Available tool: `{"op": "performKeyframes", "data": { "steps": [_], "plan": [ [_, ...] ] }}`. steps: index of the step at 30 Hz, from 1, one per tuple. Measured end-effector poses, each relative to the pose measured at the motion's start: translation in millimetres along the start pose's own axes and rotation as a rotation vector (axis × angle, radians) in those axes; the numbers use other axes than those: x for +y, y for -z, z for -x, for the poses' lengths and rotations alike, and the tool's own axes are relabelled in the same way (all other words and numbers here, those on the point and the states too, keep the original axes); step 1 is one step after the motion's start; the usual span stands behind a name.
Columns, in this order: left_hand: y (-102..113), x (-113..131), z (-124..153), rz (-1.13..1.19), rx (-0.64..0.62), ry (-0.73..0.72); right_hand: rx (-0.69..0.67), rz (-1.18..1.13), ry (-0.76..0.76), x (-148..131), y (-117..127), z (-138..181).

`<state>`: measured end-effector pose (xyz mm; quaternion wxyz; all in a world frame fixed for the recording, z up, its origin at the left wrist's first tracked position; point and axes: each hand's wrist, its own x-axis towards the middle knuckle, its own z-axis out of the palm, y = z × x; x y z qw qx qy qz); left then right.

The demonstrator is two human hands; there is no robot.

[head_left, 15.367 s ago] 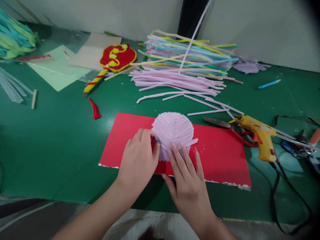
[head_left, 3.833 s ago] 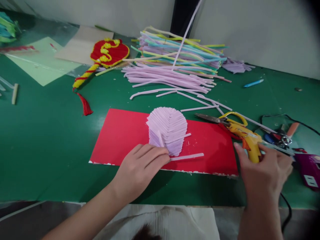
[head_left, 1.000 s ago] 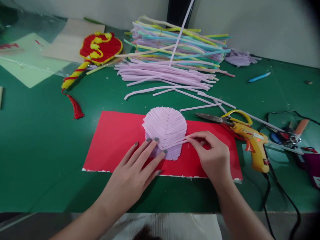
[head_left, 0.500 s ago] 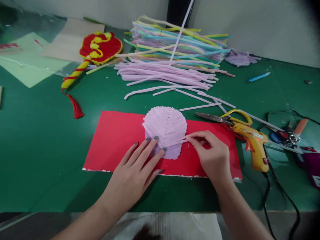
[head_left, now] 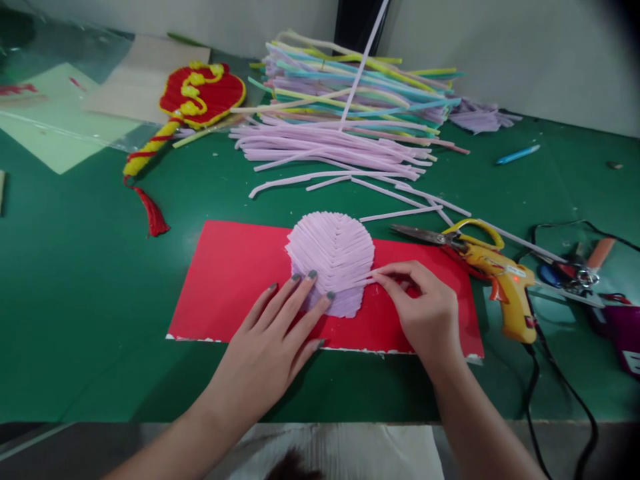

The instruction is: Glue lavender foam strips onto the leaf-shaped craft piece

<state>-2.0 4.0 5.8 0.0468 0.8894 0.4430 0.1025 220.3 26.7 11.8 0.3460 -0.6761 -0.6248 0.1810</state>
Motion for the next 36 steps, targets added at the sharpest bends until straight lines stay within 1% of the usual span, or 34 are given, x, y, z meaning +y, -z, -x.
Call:
{"op": "performKeyframes", "data": {
  "steps": [6,13,23,29,36],
  "plan": [
    [1,2,0,0.025,-0.020,0.013,-0.004,0.011,0.009,0,0,0],
    [-1,12,-2,0.061,0.001,0.072,-0.005,0.004,-0.002,0,0,0],
    [-1,20,-2,0.068,-0.020,0.126,-0.003,-0.007,-0.001,2,0,0],
    [0,23,-3,0.072,-0.044,0.144,-0.004,-0.007,0.001,1,-1,0],
    [-1,23,-3,0.085,-0.034,0.150,0.007,-0.002,0.005,1,0,0]
  ]
}}
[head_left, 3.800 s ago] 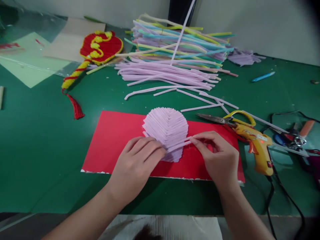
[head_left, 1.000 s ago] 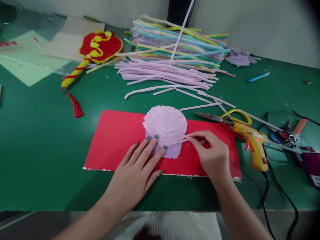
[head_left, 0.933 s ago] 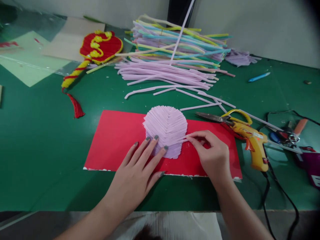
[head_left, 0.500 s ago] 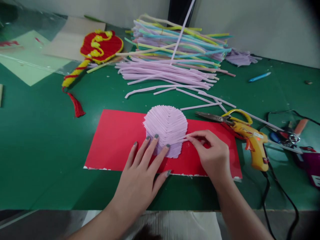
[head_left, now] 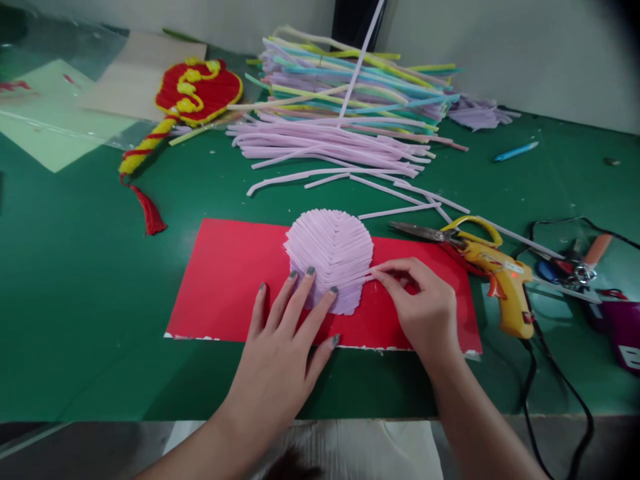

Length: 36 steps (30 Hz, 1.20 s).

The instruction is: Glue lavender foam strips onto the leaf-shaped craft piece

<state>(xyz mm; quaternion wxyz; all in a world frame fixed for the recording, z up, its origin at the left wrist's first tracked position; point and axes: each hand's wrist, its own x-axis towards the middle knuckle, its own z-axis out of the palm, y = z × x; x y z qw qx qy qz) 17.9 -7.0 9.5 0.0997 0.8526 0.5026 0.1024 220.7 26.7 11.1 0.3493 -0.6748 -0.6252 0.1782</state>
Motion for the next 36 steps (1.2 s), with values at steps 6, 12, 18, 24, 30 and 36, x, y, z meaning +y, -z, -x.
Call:
{"op": "performKeyframes", "data": {
  "steps": [6,12,18,24,30,36],
  "plan": [
    [0.1,0.2,-0.1,-0.005,0.000,-0.001,-0.003,-0.001,0.006,-0.6,-0.7,-0.3],
    [0.2,0.0,-0.1,-0.014,-0.010,-0.003,0.002,0.011,0.006,-1.1,-0.7,-2.0],
    [0.2,-0.8,-0.1,-0.003,0.000,-0.010,0.007,0.011,0.000,-1.5,-1.2,-2.9],
    [0.8,-0.7,-0.5,0.005,0.006,-0.005,0.009,0.027,-0.006,0.2,-3.3,-2.0],
    [0.1,0.1,0.0,0.001,0.006,0.001,0.002,0.064,0.026,1.6,-4.2,-1.8],
    [-1.0,0.1,-0.2,0.020,0.034,0.014,0.020,0.112,0.120,-4.6,3.9,1.7]
  ]
}}
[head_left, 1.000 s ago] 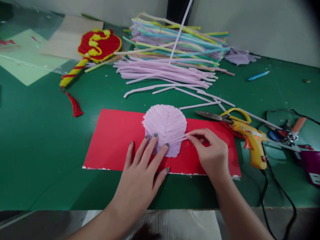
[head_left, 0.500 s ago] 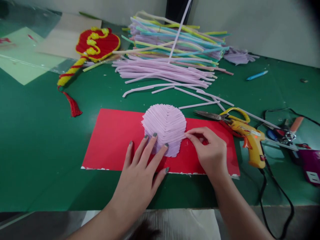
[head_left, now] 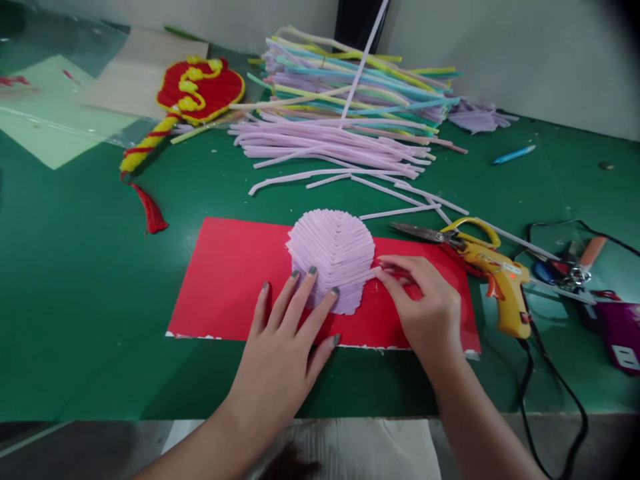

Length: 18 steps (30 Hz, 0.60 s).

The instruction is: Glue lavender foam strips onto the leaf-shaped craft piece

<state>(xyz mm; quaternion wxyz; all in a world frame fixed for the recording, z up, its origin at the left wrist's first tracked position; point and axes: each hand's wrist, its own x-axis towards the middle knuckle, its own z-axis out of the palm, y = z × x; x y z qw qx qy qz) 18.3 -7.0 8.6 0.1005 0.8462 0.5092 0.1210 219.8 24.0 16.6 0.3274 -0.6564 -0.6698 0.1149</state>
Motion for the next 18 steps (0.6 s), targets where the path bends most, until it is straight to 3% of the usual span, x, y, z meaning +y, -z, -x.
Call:
{"op": "performKeyframes", "data": {
  "steps": [5,8,11,15,18],
  "plan": [
    [0,0,-1,-0.008,0.005,0.005,0.047,0.131,0.183,-16,8,25],
    [0,0,-1,-0.011,0.010,0.005,-0.076,0.180,0.213,-22,4,45],
    [0,0,-1,-0.014,0.014,0.002,-0.087,0.203,0.186,-22,0,53],
    [0,0,-1,-0.013,0.019,-0.005,0.115,0.183,0.074,-15,0,40],
    [-1,0,-2,-0.011,0.020,-0.003,0.040,0.120,0.006,-9,1,25]
  ]
}}
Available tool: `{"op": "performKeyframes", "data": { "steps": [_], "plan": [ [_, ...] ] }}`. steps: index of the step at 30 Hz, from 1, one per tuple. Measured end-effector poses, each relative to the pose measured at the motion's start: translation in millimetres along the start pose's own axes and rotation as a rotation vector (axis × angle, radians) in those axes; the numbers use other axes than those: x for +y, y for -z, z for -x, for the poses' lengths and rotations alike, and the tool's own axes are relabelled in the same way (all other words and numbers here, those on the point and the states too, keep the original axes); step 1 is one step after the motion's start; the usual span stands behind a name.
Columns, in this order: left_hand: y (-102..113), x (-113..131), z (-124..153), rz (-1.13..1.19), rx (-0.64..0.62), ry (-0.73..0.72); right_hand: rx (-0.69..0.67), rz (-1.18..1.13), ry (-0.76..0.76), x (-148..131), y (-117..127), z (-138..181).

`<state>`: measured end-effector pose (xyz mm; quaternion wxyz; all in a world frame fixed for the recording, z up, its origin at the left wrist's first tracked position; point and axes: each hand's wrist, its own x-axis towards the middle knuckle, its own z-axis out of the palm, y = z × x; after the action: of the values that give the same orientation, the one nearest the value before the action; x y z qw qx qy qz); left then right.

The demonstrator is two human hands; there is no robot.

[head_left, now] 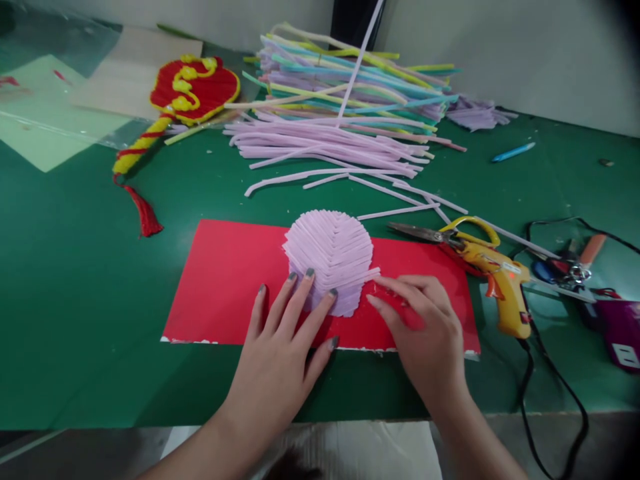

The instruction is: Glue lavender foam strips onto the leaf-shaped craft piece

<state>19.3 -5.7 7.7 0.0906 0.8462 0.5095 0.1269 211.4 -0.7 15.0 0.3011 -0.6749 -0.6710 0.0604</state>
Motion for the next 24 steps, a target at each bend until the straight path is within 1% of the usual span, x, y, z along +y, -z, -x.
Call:
{"op": "performKeyframes", "data": {
  "steps": [2,4,10,13,15,17,18,20,22,23,24],
  "plan": [
    [-1,0,0,-0.002,0.002,0.002,-0.090,-0.053,-0.010,2,-3,-8],
    [-1,0,0,-0.005,0.005,0.003,-0.116,-0.098,0.001,2,-6,-14],
    [-1,0,0,-0.017,0.021,-0.004,-0.061,-0.163,-0.014,5,-15,-22],
    [-1,0,0,-0.020,0.018,-0.002,-0.024,-0.168,-0.048,10,-12,-24],
    [0,0,0,-0.021,0.013,-0.001,0.026,-0.169,-0.095,10,-4,-26],
    [0,0,0,-0.021,0.010,-0.004,0.124,-0.142,-0.152,6,8,-29],
    [0,0,0,-0.020,0.008,-0.006,0.191,-0.112,-0.181,3,15,-31],
    [0,-1,0,-0.019,0.007,-0.009,0.373,-0.035,-0.204,-3,26,-36],
    [-1,-1,0,-0.017,0.008,-0.006,0.492,0.003,-0.225,-1,31,-44],
    [-1,-1,0,-0.016,0.009,-0.004,0.529,0.001,-0.238,3,31,-49],
    [-1,-1,1,-0.015,0.010,-0.002,0.498,-0.030,-0.232,9,29,-54]
  ]
}}
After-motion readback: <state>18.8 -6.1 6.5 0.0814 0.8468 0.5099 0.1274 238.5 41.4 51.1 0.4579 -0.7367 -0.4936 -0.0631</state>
